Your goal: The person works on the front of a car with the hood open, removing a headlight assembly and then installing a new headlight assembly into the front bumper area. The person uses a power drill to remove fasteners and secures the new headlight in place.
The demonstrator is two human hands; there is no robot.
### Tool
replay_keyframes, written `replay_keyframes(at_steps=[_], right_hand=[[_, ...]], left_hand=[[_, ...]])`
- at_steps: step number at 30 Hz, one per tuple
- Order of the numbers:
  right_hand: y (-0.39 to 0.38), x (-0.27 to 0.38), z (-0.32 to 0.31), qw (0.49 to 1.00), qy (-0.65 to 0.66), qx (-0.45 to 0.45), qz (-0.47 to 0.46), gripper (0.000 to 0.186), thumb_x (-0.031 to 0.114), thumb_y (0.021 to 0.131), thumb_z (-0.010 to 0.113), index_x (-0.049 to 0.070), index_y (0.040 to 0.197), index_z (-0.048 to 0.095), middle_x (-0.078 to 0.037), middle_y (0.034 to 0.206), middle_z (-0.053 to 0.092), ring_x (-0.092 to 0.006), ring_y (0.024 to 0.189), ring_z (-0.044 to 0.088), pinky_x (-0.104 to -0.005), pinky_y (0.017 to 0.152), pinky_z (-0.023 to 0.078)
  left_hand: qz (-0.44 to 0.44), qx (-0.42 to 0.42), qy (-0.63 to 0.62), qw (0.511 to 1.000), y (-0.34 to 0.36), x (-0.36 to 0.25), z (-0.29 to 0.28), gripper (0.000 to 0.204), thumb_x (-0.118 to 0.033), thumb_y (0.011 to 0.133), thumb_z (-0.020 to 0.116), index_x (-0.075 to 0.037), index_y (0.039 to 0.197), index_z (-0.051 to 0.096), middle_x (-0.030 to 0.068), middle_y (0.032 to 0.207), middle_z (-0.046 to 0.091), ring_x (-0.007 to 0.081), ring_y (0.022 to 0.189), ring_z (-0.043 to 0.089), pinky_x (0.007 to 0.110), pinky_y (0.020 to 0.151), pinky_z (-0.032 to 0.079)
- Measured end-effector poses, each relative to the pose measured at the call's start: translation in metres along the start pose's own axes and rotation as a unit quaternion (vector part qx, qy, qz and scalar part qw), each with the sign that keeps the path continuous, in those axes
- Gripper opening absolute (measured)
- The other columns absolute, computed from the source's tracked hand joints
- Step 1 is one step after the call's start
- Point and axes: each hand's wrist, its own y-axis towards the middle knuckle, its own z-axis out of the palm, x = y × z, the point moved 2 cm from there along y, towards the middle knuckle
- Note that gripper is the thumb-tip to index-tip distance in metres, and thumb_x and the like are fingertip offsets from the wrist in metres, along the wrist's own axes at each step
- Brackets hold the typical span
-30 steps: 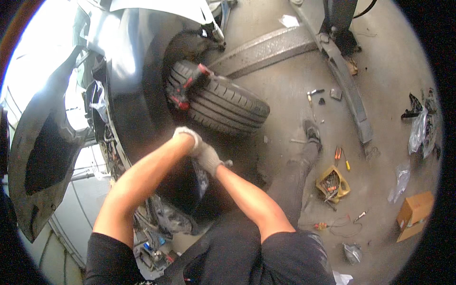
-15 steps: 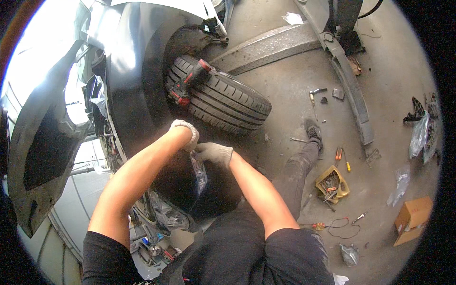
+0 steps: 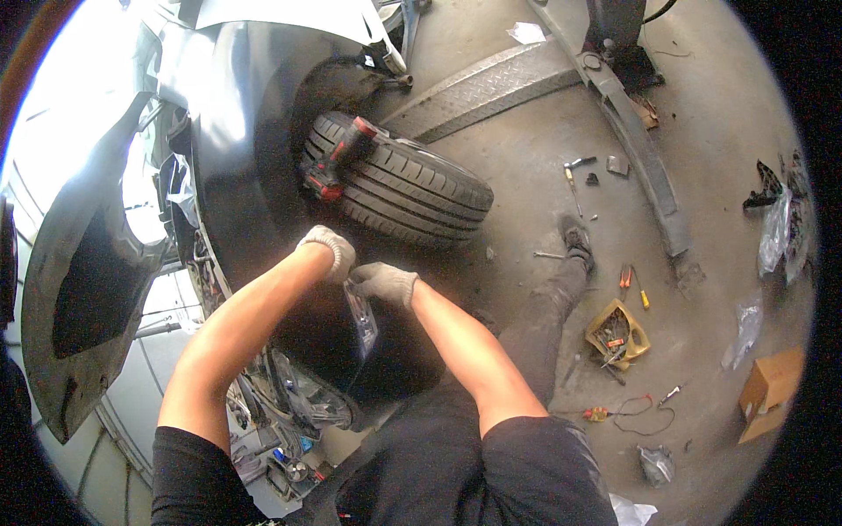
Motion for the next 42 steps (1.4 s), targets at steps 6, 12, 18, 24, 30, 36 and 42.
replay_keyframes(at_steps=[6, 12, 18, 24, 30, 36, 42], right_hand=[[0.0, -0.005, 0.001, 0.999, 0.036, 0.002, 0.023, 0.04, 0.014, 0.084, 0.069, -0.002, 0.12, 0.065, -0.005, 0.108, 0.067, -0.0154, 0.1, 0.058, -0.0303, 0.092, 0.046], [-0.003, 0.016, 0.001, 0.996, 0.054, 0.022, 0.066, 0.033, 0.018, 0.088, 0.065, 0.001, 0.117, 0.066, -0.004, 0.101, 0.067, -0.0127, 0.094, 0.058, -0.0291, 0.087, 0.046], [-0.009, 0.007, 0.0, 0.992, 0.103, -0.044, 0.061, 0.036, 0.021, 0.09, 0.063, 0.003, 0.121, 0.066, -0.003, 0.102, 0.067, -0.0132, 0.092, 0.059, -0.0298, 0.084, 0.047], [-0.003, 0.003, 0.01, 0.998, -0.002, -0.054, 0.043, 0.027, 0.019, 0.092, 0.062, 0.001, 0.11, 0.068, -0.004, 0.098, 0.066, -0.0128, 0.092, 0.057, -0.03, 0.085, 0.046], [0.005, -0.012, 0.004, 0.995, -0.078, -0.055, 0.002, 0.03, 0.024, 0.094, 0.06, 0.001, 0.111, 0.068, -0.004, 0.098, 0.066, -0.0133, 0.091, 0.056, -0.0307, 0.086, 0.046], [0.015, 0.023, 0.024, 0.976, -0.161, -0.143, 0.015, 0.052, 0.047, 0.096, 0.055, -0.002, 0.11, 0.065, -0.014, 0.099, 0.069, -0.0213, 0.092, 0.061, -0.0373, 0.084, 0.048], [0.027, 0.028, 0.034, 0.965, -0.193, -0.168, -0.063, 0.059, 0.061, 0.092, 0.055, 0.003, 0.101, 0.067, -0.018, 0.084, 0.068, -0.0299, 0.081, 0.065, -0.0431, 0.076, 0.049]], left_hand=[[-0.038, -0.024, -0.016, 0.999, -0.001, -0.003, -0.006, 0.028, -0.034, 0.081, 0.07, -0.018, 0.102, 0.079, 0.0048, 0.108, 0.075, 0.0239, 0.1, 0.072, 0.039, 0.08, 0.056], [-0.031, -0.081, 0.019, 0.996, -0.014, 0.017, -0.006, 0.027, -0.034, 0.087, 0.063, -0.018, 0.103, 0.078, 0.0045, 0.109, 0.075, 0.0242, 0.109, 0.069, 0.046, 0.108, 0.039], [-0.061, -0.173, 0.06, 0.981, -0.037, 0.025, -0.006, 0.027, -0.028, 0.091, 0.055, -0.015, 0.089, 0.079, 0.0074, 0.101, 0.076, 0.026, 0.107, 0.068, 0.054, 0.12, 0.02], [-0.094, -0.265, 0.094, 0.955, -0.013, 0.034, 0.02, 0.029, -0.037, 0.092, 0.054, -0.025, 0.084, 0.079, 0.0029, 0.097, 0.077, 0.0203, 0.099, 0.069, 0.036, 0.104, 0.038], [-0.086, -0.258, 0.09, 0.958, -0.014, 0.035, 0.019, 0.031, -0.037, 0.093, 0.053, -0.024, 0.083, 0.079, 0.0045, 0.094, 0.077, 0.0213, 0.094, 0.07, 0.036, 0.091, 0.042], [-0.077, -0.265, 0.036, 0.961, -0.025, 0.028, 0.011, 0.027, -0.033, 0.091, 0.054, -0.023, 0.086, 0.079, 0.0028, 0.094, 0.077, 0.0211, 0.093, 0.071, 0.037, 0.094, 0.04], [-0.087, -0.292, 0.06, 0.951, -0.014, 0.029, 0.016, 0.025, -0.029, 0.089, 0.056, -0.025, 0.086, 0.08, 0.0015, 0.091, 0.077, 0.0215, 0.092, 0.072, 0.037, 0.091, 0.041]])
